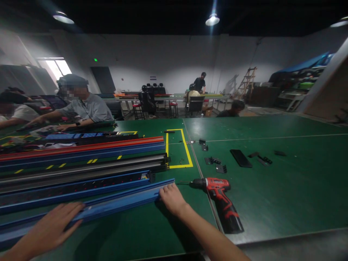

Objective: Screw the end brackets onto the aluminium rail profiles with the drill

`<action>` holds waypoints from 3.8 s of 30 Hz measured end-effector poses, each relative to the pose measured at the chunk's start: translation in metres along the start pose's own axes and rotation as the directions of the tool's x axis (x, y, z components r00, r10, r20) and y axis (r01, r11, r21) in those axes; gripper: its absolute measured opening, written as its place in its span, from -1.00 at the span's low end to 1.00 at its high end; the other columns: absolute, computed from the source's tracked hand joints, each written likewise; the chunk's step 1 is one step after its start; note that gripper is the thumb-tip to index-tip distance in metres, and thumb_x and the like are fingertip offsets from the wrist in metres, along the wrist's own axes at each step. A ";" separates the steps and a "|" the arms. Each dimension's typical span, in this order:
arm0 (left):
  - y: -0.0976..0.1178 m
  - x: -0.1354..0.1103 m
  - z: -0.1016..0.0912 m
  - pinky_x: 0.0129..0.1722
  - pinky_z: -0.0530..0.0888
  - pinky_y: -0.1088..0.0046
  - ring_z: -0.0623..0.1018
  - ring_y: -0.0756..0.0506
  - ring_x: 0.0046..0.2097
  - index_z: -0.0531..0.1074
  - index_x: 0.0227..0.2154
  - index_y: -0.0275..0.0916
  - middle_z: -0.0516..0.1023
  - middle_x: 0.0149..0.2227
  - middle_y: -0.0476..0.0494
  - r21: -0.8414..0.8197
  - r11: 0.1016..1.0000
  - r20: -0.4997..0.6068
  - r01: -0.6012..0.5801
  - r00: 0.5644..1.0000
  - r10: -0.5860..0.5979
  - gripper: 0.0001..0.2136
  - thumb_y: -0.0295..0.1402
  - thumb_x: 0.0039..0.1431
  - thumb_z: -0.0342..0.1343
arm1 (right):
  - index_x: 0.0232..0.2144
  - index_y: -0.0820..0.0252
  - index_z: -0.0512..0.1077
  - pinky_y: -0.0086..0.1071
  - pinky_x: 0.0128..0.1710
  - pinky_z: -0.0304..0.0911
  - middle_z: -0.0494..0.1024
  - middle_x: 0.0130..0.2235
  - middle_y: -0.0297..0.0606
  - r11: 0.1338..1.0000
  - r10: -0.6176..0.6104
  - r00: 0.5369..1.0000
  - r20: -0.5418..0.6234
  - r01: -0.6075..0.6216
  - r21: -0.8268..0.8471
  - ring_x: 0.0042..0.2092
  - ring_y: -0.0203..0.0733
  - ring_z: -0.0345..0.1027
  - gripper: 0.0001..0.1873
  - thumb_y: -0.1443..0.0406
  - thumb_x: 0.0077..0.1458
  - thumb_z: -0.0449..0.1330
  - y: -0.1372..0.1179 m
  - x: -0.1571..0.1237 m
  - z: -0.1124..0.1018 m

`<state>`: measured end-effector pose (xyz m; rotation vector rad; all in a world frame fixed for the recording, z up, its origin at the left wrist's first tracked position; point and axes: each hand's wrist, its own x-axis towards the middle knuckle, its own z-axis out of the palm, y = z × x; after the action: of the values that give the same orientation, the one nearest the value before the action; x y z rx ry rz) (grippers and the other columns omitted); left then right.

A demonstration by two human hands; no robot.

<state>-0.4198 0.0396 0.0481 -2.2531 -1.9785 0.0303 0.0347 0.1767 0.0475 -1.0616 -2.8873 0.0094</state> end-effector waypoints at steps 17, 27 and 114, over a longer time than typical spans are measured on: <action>0.206 0.134 0.017 0.23 0.43 0.07 0.51 -0.34 0.25 0.33 0.33 -0.25 0.49 0.26 -0.38 -0.221 0.911 -0.233 -0.349 0.926 0.298 -0.33 0.12 0.35 0.02 | 0.25 0.25 0.29 0.07 0.24 0.14 0.44 0.23 0.11 0.984 0.177 0.974 -0.142 -0.172 0.043 0.23 0.22 0.28 -0.40 0.13 0.25 0.26 0.011 -0.066 -0.015; 0.204 0.135 0.029 0.19 0.45 0.03 0.53 -0.38 0.22 0.39 0.28 -0.34 0.53 0.20 -0.48 -0.210 0.933 -0.191 -0.291 0.948 0.253 -0.25 0.22 0.36 -0.12 | 0.08 0.32 0.36 -0.05 -0.11 0.34 0.52 -0.03 0.18 0.620 0.781 0.618 -0.089 -0.785 -0.005 -0.04 0.27 0.49 -0.52 0.13 0.24 0.23 0.102 -0.197 -0.026; 0.194 0.090 0.008 0.23 0.37 -0.06 0.48 -0.41 0.23 0.35 0.31 -0.24 0.52 0.21 -0.36 -0.305 0.939 -0.048 -0.158 0.987 0.151 -0.28 0.20 0.31 -0.02 | -0.22 0.16 0.60 -0.41 -0.33 0.15 0.71 -0.21 -0.16 0.829 0.383 0.903 0.195 -0.429 0.360 -0.17 -0.08 0.58 -0.82 0.41 0.15 0.23 0.072 -0.022 -0.025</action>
<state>-0.2171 0.1053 0.0242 -2.5805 -1.9011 -0.3098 0.0994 0.2173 0.0694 -1.5933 -2.5126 0.6663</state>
